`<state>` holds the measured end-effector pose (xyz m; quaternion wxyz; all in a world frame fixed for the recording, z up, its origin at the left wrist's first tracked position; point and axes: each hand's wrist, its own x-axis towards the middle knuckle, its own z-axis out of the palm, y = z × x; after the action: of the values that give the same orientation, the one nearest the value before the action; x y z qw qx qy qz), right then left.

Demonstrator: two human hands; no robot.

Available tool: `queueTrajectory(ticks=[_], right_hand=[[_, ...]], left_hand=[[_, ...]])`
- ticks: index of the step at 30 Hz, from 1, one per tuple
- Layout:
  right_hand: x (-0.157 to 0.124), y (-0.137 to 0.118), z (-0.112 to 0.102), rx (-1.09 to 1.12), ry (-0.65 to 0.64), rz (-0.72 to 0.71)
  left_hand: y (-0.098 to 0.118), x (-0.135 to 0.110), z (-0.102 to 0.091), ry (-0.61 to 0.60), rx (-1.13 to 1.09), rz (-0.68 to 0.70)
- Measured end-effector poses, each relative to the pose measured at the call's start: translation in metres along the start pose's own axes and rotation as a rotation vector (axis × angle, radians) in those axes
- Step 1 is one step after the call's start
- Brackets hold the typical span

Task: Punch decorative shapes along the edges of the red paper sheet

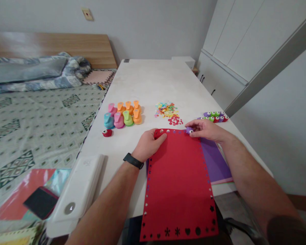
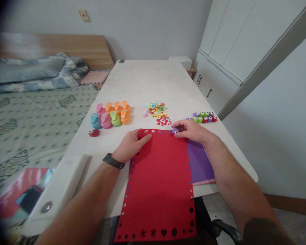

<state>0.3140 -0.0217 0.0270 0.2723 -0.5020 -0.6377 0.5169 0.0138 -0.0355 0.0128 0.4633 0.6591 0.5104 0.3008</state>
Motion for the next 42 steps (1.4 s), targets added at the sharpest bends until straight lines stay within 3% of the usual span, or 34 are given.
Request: queueTrajectory(ticks=[21, 32, 42], right_hand=[[-0.002, -0.001, 0.001, -0.119, -0.094, -0.071], [-0.001, -0.001, 0.006, -0.363, -0.035, -0.101], [-0.005, -0.009, 0.004, -0.379, -0.06, -0.113]], left_hand=[[-0.003, 0.0, 0.002, 0.044, 0.034, 0.034], [-0.002, -0.001, 0.002, 0.062, 0.154, 0.088], [0.003, -0.004, 0.003, 0.082, 0.161, 0.113]])
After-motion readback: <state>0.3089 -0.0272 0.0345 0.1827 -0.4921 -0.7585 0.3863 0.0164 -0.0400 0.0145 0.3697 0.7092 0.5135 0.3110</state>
